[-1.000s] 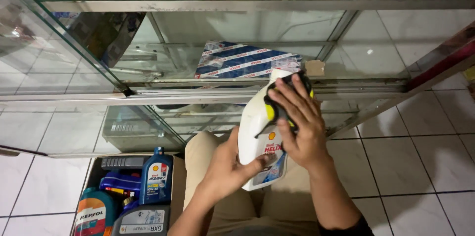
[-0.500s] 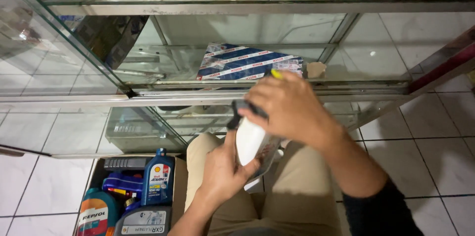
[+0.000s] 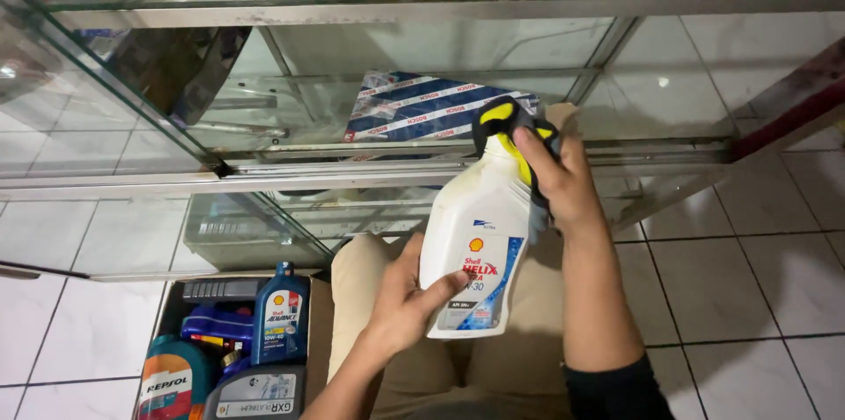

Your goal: The person wipes a white motor oil bottle with a yellow cloth, then places it on a glass shelf. They proceed to wipe the glass shelf surface with the cloth.

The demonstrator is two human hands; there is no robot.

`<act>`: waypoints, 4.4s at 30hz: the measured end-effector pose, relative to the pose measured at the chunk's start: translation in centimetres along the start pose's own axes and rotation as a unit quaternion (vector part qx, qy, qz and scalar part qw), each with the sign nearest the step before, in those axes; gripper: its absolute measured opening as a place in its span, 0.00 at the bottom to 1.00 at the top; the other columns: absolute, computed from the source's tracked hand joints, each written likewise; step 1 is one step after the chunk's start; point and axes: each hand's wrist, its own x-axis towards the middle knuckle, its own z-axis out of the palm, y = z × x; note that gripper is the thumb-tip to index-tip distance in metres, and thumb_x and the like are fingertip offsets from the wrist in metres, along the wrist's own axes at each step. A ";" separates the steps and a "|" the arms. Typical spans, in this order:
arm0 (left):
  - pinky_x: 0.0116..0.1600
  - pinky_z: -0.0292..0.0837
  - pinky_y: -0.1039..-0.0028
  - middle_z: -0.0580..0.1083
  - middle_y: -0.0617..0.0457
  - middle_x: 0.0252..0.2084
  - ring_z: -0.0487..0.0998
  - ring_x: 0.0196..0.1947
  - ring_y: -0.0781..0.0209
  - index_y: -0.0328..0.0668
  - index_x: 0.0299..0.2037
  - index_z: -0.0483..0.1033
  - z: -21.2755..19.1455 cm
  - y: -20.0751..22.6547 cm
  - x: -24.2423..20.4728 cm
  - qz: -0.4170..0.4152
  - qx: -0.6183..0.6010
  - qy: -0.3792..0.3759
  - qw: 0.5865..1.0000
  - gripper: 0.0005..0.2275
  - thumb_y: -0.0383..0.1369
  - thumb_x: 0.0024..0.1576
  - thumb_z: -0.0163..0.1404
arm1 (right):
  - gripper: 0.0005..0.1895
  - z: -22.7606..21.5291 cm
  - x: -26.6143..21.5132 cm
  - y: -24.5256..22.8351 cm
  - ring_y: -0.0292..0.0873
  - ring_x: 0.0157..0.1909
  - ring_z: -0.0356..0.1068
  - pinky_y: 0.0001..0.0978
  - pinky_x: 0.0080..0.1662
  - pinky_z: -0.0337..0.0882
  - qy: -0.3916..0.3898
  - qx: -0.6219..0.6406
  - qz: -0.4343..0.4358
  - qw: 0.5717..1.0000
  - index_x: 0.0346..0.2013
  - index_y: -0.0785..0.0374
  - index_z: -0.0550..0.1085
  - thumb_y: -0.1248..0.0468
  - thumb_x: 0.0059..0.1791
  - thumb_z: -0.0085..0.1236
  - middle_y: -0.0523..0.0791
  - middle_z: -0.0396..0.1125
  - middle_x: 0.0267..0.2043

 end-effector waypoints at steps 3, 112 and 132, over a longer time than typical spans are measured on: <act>0.39 0.88 0.64 0.77 0.36 0.42 0.85 0.35 0.46 0.25 0.60 0.61 -0.3 -1.6 1.0 0.024 -0.069 -0.047 0.996 0.25 0.29 0.54 0.54 | 0.15 -1.1 -1.5 2.7 0.33 0.22 0.64 0.22 0.25 0.61 0.059 0.013 0.063 0.996 0.34 0.63 0.76 0.53 0.52 0.57 0.42 0.71 0.28; 0.53 0.76 0.42 0.79 0.35 0.45 0.81 0.44 0.36 0.36 0.50 0.80 -5.4 -8.3 8.0 -0.092 -0.629 -0.019 0.772 0.28 0.53 0.49 0.55 | 0.29 8.3 1.0 2.6 0.60 0.68 0.62 0.53 0.66 0.63 -0.056 -0.330 -0.279 0.900 0.65 0.61 0.69 0.59 0.51 0.64 0.54 0.62 0.69; 0.40 0.68 0.70 0.77 0.44 0.39 0.76 0.35 0.57 0.33 0.46 0.76 -1.9 -8.5 2.1 -0.081 -0.435 0.027 0.897 0.15 0.36 0.55 0.47 | 0.21 7.8 -2.3 0.0 0.52 0.75 0.56 0.55 0.77 0.52 -0.110 -0.313 -0.329 0.884 0.56 0.53 0.74 0.51 0.51 0.55 0.44 0.66 0.67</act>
